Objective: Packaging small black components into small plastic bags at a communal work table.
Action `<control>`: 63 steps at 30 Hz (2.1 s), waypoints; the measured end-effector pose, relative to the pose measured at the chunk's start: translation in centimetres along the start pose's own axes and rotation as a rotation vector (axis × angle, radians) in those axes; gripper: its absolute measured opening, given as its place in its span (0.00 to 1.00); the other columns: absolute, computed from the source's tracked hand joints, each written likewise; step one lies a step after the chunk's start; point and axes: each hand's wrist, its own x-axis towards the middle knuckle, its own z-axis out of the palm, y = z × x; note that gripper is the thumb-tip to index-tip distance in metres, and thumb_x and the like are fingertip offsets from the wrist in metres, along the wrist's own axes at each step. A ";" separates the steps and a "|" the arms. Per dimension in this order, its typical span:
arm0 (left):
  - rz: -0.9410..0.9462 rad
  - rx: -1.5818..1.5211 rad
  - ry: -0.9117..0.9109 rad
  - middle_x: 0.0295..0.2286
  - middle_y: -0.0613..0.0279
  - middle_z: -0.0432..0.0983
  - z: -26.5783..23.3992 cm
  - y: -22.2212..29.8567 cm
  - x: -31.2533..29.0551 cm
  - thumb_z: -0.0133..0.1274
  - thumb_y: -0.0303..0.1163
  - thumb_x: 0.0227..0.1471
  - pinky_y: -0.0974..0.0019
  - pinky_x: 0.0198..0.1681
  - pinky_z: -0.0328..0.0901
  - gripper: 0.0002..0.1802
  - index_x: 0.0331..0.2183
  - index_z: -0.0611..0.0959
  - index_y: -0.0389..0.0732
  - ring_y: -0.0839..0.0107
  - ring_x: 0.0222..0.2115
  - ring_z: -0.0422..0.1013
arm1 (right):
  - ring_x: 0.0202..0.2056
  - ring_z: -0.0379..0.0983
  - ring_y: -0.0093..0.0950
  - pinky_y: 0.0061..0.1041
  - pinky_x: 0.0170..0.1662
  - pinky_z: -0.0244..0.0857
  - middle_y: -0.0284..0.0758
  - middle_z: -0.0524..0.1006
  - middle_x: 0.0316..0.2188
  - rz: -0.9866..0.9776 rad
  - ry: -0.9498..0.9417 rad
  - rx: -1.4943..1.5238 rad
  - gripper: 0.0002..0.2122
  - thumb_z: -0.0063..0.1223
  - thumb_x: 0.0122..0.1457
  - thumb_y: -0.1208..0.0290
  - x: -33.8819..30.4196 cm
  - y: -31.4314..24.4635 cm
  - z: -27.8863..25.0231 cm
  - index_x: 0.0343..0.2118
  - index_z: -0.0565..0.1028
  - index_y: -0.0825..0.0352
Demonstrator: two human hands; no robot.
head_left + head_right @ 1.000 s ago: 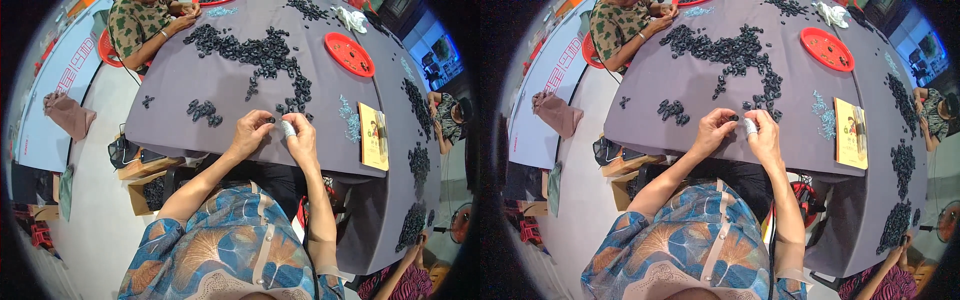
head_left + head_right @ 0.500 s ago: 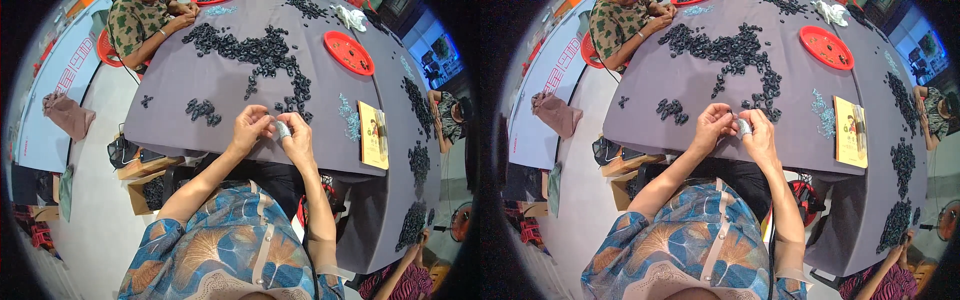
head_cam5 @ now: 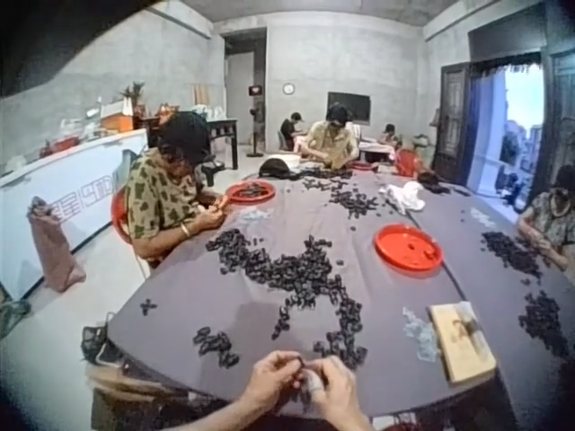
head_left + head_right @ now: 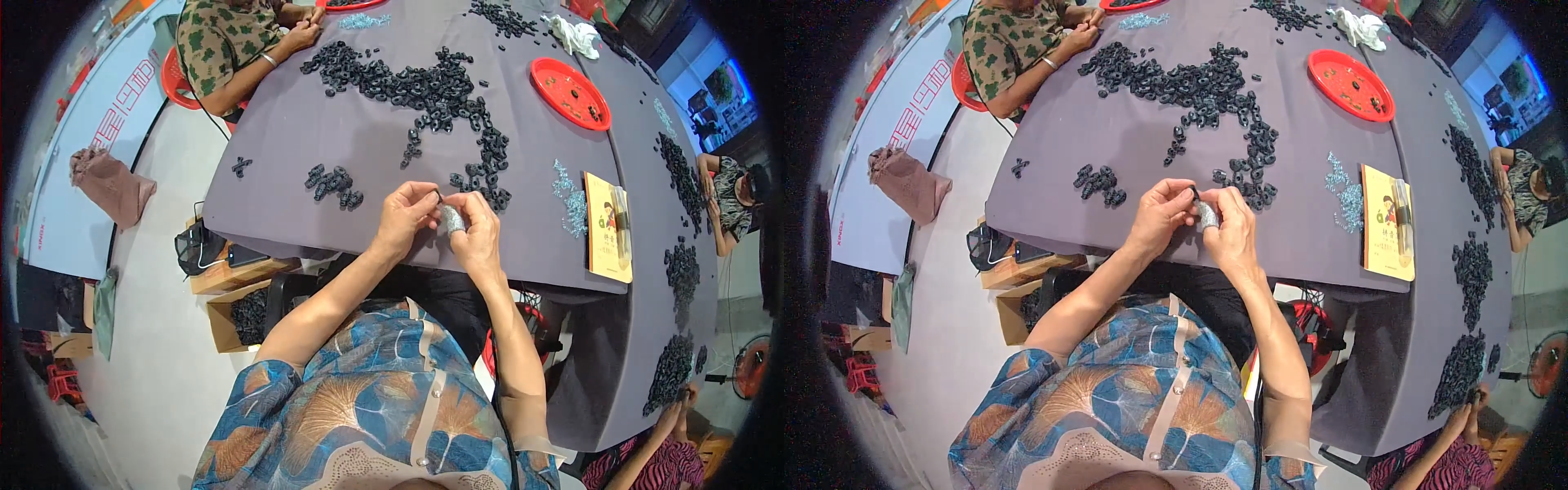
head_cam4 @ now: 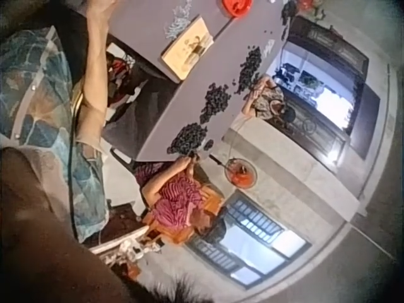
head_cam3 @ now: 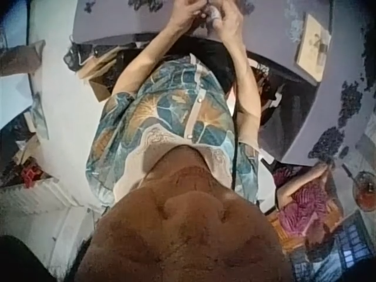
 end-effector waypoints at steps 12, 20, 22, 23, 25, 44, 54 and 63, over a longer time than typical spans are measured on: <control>-0.042 0.008 -0.047 0.25 0.63 0.74 -0.5 -0.3 -0.2 0.47 0.27 0.55 0.76 0.27 0.68 0.13 0.43 0.75 0.35 0.78 0.23 0.70 | 0.27 0.69 0.39 0.33 0.31 0.64 0.41 0.70 0.28 -0.060 0.078 -0.013 0.15 0.43 0.38 0.89 -0.2 -0.3 0.1 0.33 0.71 0.70; -0.011 0.009 -0.062 0.24 0.66 0.73 -0.5 -0.4 0.0 0.51 0.28 0.53 0.80 0.21 0.66 0.07 0.34 0.77 0.35 0.80 0.20 0.69 | 0.29 0.69 0.40 0.32 0.32 0.64 0.42 0.70 0.29 -0.067 0.020 -0.015 0.14 0.43 0.42 0.88 -0.2 0.4 0.3 0.34 0.70 0.70; -0.016 0.004 -0.072 0.24 0.66 0.73 -0.6 -0.3 0.2 0.51 0.29 0.53 0.80 0.21 0.65 0.07 0.34 0.77 0.36 0.81 0.20 0.69 | 0.29 0.70 0.39 0.31 0.32 0.64 0.41 0.70 0.29 -0.060 -0.001 -0.001 0.14 0.43 0.42 0.88 -0.2 0.5 0.3 0.34 0.70 0.69; -0.020 0.000 -0.080 0.24 0.67 0.73 -0.6 -0.2 0.2 0.51 0.29 0.53 0.80 0.21 0.65 0.07 0.34 0.77 0.36 0.82 0.20 0.68 | 0.29 0.69 0.38 0.31 0.32 0.64 0.41 0.70 0.28 -0.060 -0.006 0.012 0.14 0.43 0.42 0.88 -0.2 0.5 0.2 0.34 0.70 0.70; -0.032 0.007 -0.072 0.24 0.68 0.73 -0.4 0.1 0.1 0.51 0.30 0.54 0.80 0.20 0.64 0.07 0.33 0.78 0.36 0.83 0.19 0.68 | 0.28 0.69 0.38 0.30 0.31 0.64 0.41 0.70 0.28 -0.060 -0.009 0.026 0.13 0.43 0.43 0.88 -0.2 0.6 0.2 0.34 0.70 0.70; -0.083 0.191 -0.128 0.21 0.69 0.73 -0.3 0.6 -0.3 0.46 0.32 0.57 0.81 0.17 0.59 0.11 0.36 0.79 0.36 0.85 0.16 0.64 | 0.24 0.69 0.24 0.22 0.29 0.65 0.34 0.73 0.23 0.102 0.023 0.182 0.07 0.52 0.46 0.84 -0.5 0.9 1.0 0.30 0.73 0.69; -0.184 0.000 -0.068 0.24 0.65 0.74 -1.9 1.3 -1.5 0.48 0.31 0.55 0.79 0.19 0.62 0.10 0.37 0.78 0.35 0.82 0.17 0.66 | 0.22 0.69 0.23 0.23 0.27 0.65 0.35 0.73 0.22 0.184 -0.071 0.199 0.06 0.53 0.46 0.82 -0.8 1.0 2.3 0.29 0.72 0.70; -0.088 -0.205 0.087 0.26 0.63 0.72 -4.4 2.3 -1.2 0.48 0.30 0.55 0.76 0.22 0.62 0.10 0.38 0.76 0.35 0.78 0.21 0.67 | 0.31 0.72 0.42 0.35 0.33 0.66 0.43 0.74 0.29 -0.143 -0.103 -0.117 0.11 0.46 0.44 0.86 3.5 1.6 3.4 0.33 0.72 0.69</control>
